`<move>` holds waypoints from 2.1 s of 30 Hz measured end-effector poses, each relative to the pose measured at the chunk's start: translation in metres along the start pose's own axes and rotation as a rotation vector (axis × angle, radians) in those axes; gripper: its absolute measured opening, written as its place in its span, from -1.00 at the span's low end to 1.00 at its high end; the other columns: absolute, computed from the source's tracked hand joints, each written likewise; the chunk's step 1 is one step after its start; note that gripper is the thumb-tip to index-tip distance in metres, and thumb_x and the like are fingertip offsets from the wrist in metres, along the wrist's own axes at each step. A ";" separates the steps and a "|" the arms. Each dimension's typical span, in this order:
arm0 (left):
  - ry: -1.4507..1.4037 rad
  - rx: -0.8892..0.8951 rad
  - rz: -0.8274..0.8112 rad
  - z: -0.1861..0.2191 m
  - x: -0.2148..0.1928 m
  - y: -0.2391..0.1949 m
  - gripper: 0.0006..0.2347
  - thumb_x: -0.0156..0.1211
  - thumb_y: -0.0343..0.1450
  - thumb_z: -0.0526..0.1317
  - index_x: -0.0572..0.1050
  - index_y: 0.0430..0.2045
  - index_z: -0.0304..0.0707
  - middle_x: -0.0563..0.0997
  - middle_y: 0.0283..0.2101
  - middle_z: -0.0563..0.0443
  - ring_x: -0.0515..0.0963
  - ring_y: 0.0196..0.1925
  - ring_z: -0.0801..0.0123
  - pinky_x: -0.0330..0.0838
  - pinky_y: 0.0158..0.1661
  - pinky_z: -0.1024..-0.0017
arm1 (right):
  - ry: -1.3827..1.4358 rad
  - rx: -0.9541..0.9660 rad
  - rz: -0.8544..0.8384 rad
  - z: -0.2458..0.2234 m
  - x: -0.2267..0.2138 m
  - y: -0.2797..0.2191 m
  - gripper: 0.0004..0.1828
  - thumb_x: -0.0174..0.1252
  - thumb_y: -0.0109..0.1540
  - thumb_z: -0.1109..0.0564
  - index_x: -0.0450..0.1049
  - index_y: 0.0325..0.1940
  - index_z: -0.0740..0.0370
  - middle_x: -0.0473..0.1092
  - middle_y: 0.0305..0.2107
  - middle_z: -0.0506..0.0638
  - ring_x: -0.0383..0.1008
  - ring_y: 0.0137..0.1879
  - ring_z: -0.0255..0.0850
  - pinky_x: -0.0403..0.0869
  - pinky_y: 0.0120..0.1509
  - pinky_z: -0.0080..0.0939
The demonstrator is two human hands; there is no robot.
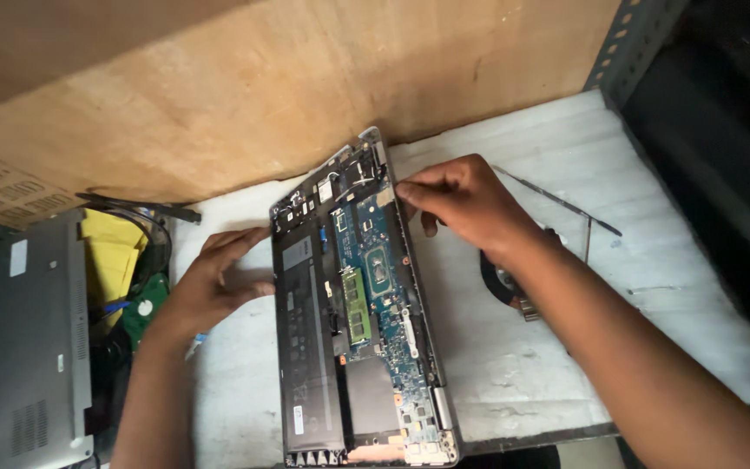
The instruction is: The person cleans the internal components of a disassembled laptop. They apply thermal paste to the CPU area, then use a toothbrush to scrub the motherboard and surrounding parts. Finally, they reattach the cooling fan assembly and secure it with a screwdriver.
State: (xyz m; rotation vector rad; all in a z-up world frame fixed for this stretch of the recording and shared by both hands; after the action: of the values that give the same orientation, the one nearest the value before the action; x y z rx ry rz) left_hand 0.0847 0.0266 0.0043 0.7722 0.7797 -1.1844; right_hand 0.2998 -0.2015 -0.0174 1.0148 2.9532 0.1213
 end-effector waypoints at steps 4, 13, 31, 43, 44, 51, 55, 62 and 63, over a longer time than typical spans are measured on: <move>0.004 0.015 0.003 -0.001 0.000 0.001 -0.31 0.54 0.15 -0.19 0.42 0.23 -0.22 0.48 0.26 -0.12 0.37 0.30 0.10 0.21 0.28 0.24 | 0.072 0.112 -0.010 0.013 -0.007 0.002 -0.70 0.30 0.22 0.06 0.67 -0.14 0.36 0.59 -0.45 -0.02 0.43 -0.51 -0.35 0.40 -0.39 -0.33; -0.075 -0.014 0.003 0.007 -0.003 -0.001 -0.30 0.53 0.16 -0.18 0.40 0.25 -0.14 0.47 0.25 -0.11 0.36 0.28 0.10 0.28 0.22 0.26 | 0.025 0.137 -0.050 0.021 -0.017 0.002 -0.75 0.31 0.22 0.09 0.67 -0.19 0.36 0.59 -0.45 0.01 0.45 -0.48 -0.34 0.36 -0.39 -0.35; -0.029 -0.002 0.028 0.000 -0.001 0.000 -0.28 0.56 0.12 -0.16 0.43 0.24 -0.16 0.50 0.23 -0.14 0.33 0.33 0.06 0.20 0.30 0.24 | -0.177 0.218 0.039 0.022 -0.026 -0.002 -0.82 0.26 0.25 0.16 0.66 -0.18 0.34 0.58 -0.47 0.01 0.43 -0.51 -0.35 0.31 -0.46 -0.34; -0.015 0.019 0.029 0.003 -0.002 0.001 -0.30 0.55 0.13 -0.16 0.43 0.23 -0.19 0.51 0.23 -0.13 0.33 0.32 0.06 0.19 0.31 0.23 | -0.273 0.246 0.022 0.018 -0.024 -0.005 -0.82 0.23 0.27 0.18 0.66 -0.16 0.33 0.57 -0.47 0.00 0.38 -0.50 -0.36 0.35 -0.43 -0.33; -0.028 0.019 0.024 0.004 -0.002 0.000 -0.29 0.55 0.13 -0.17 0.43 0.23 -0.19 0.51 0.24 -0.13 0.33 0.32 0.06 0.19 0.31 0.23 | -0.287 0.251 0.004 0.019 -0.024 -0.005 -0.83 0.23 0.27 0.18 0.65 -0.16 0.33 0.57 -0.47 0.00 0.39 -0.49 -0.36 0.35 -0.42 -0.32; -0.042 0.032 0.017 0.004 -0.002 0.000 -0.30 0.53 0.15 -0.16 0.42 0.24 -0.22 0.50 0.24 -0.14 0.33 0.33 0.07 0.21 0.30 0.23 | -0.434 0.263 -0.087 0.030 -0.020 -0.004 -0.82 0.21 0.24 0.24 0.63 -0.13 0.37 0.56 -0.47 -0.05 0.43 -0.43 -0.33 0.44 -0.28 -0.28; -0.051 0.042 0.015 0.004 -0.002 -0.001 -0.31 0.54 0.16 -0.14 0.41 0.23 -0.26 0.48 0.24 -0.17 0.33 0.33 0.06 0.25 0.27 0.24 | -0.602 0.289 -0.090 0.031 -0.021 -0.008 -0.82 0.20 0.24 0.23 0.63 -0.12 0.33 0.55 -0.50 -0.02 0.47 -0.40 -0.32 0.44 -0.25 -0.24; -0.041 0.066 0.040 0.006 -0.004 -0.002 -0.32 0.54 0.16 -0.13 0.43 0.21 -0.27 0.50 0.24 -0.17 0.34 0.33 0.05 0.24 0.28 0.23 | -0.576 0.266 -0.063 0.031 -0.021 -0.009 -0.83 0.17 0.24 0.28 0.64 -0.18 0.38 0.56 -0.48 0.03 0.51 -0.38 -0.29 0.48 -0.25 -0.24; -0.042 0.070 0.043 0.006 -0.005 -0.002 -0.32 0.54 0.16 -0.13 0.43 0.21 -0.27 0.50 0.24 -0.17 0.35 0.33 0.05 0.25 0.28 0.24 | -0.557 0.267 -0.052 0.032 -0.022 -0.009 -0.82 0.16 0.25 0.28 0.64 -0.17 0.38 0.57 -0.46 0.04 0.53 -0.38 -0.28 0.50 -0.26 -0.23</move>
State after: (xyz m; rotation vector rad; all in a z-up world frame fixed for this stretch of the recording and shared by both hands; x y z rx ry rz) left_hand 0.0827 0.0235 0.0111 0.8152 0.6865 -1.1904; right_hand 0.3128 -0.2193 -0.0503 0.8189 2.5126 -0.4865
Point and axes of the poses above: each hand's wrist, its own y-axis towards the middle knuckle, its own x-axis out of the palm, z = x × y, the point moved 9 cm from there along y, towards the middle knuckle
